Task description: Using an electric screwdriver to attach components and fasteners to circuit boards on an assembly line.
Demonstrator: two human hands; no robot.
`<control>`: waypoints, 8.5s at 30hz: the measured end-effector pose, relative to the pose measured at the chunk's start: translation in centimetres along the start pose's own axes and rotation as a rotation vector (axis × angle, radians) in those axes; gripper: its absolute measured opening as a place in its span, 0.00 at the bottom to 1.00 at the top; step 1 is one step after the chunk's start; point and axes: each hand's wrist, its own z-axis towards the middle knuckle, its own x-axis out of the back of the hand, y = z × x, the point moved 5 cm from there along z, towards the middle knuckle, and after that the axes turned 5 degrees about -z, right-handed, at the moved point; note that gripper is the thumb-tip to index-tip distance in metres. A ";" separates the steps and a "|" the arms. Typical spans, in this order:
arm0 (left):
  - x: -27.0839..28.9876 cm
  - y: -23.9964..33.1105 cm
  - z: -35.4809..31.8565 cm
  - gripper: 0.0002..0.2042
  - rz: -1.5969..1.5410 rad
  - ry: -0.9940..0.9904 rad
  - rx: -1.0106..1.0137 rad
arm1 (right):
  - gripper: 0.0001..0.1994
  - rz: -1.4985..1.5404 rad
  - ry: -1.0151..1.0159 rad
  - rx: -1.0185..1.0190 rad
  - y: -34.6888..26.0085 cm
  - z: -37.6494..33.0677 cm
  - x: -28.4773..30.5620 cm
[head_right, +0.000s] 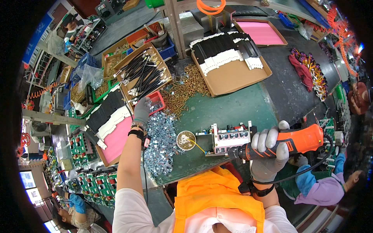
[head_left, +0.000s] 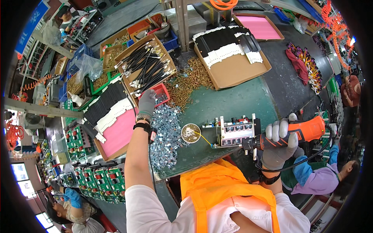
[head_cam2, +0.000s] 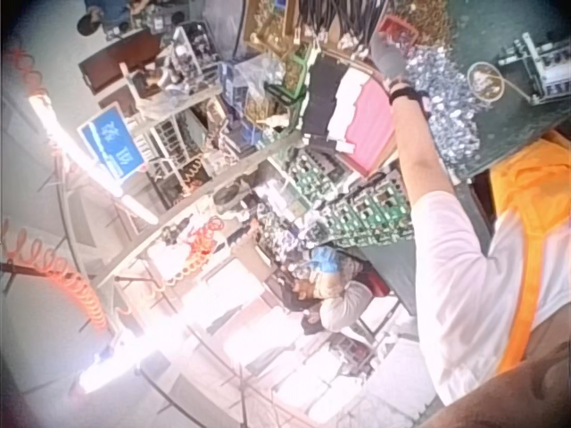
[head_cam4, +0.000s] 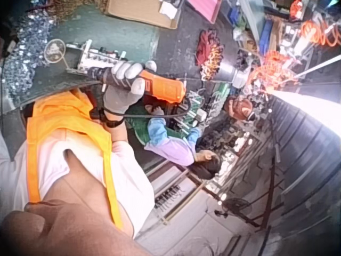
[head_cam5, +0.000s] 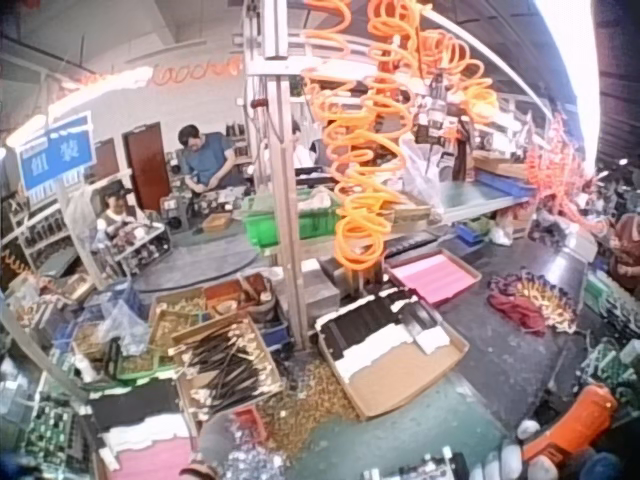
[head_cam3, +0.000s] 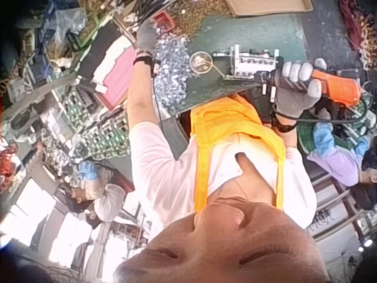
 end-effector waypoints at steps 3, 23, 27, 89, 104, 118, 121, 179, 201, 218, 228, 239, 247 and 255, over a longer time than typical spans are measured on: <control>-0.1 -1.1 0.0 0.09 -0.037 -0.013 0.090 | 0.25 -0.001 0.015 0.007 -0.3 -0.1 0.3; -2.5 20.0 -16.3 0.08 -0.053 -0.255 -0.686 | 0.28 0.073 -0.063 0.104 -1.3 1.2 -0.4; -2.7 23.7 -20.6 0.13 0.080 -0.293 -1.023 | 0.27 0.097 -0.157 0.088 -1.3 1.5 -0.9; 4.8 7.4 -10.3 0.05 -0.303 0.109 0.046 | 0.27 -0.061 -0.053 0.005 1.1 0.6 2.7; -14.8 18.4 -22.4 0.07 0.173 -0.550 -0.126 | 0.23 -0.258 -0.393 -0.052 3.3 -2.6 5.4; -15.1 19.0 -23.0 0.05 0.356 -0.420 -0.261 | 0.20 -0.247 -0.557 -0.166 4.0 -1.7 4.5; -15.1 19.0 -22.9 0.05 0.353 -0.413 -0.302 | 0.21 -0.241 -0.598 -0.176 4.0 -1.6 4.4; -15.2 18.6 -22.1 0.07 0.211 -0.521 -0.081 | 0.19 -0.265 -0.599 -0.194 5.3 -1.3 3.7; -15.2 20.3 -24.4 0.06 0.383 -0.393 -0.273 | 0.26 -0.234 -0.534 -0.152 5.5 -1.4 5.1; -14.0 19.7 -24.2 0.05 0.318 -0.259 -0.264 | 0.24 -0.299 -0.504 -0.150 5.5 -2.2 5.0; -14.8 20.4 -22.8 0.06 0.449 -0.305 -0.322 | 0.23 -0.321 -0.506 -0.158 5.3 -2.4 4.9; -15.0 20.8 -22.8 0.06 0.466 -0.336 -0.269 | 0.24 -0.284 -0.476 -0.055 4.6 -1.9 5.2; -15.0 20.4 -22.9 0.07 0.419 -0.330 -0.252 | 0.24 -0.172 -0.517 -0.107 4.8 -2.2 5.2; -15.3 19.5 -22.8 0.06 0.398 -0.359 -0.222 | 0.22 -0.273 -0.476 -0.083 5.2 -2.3 5.3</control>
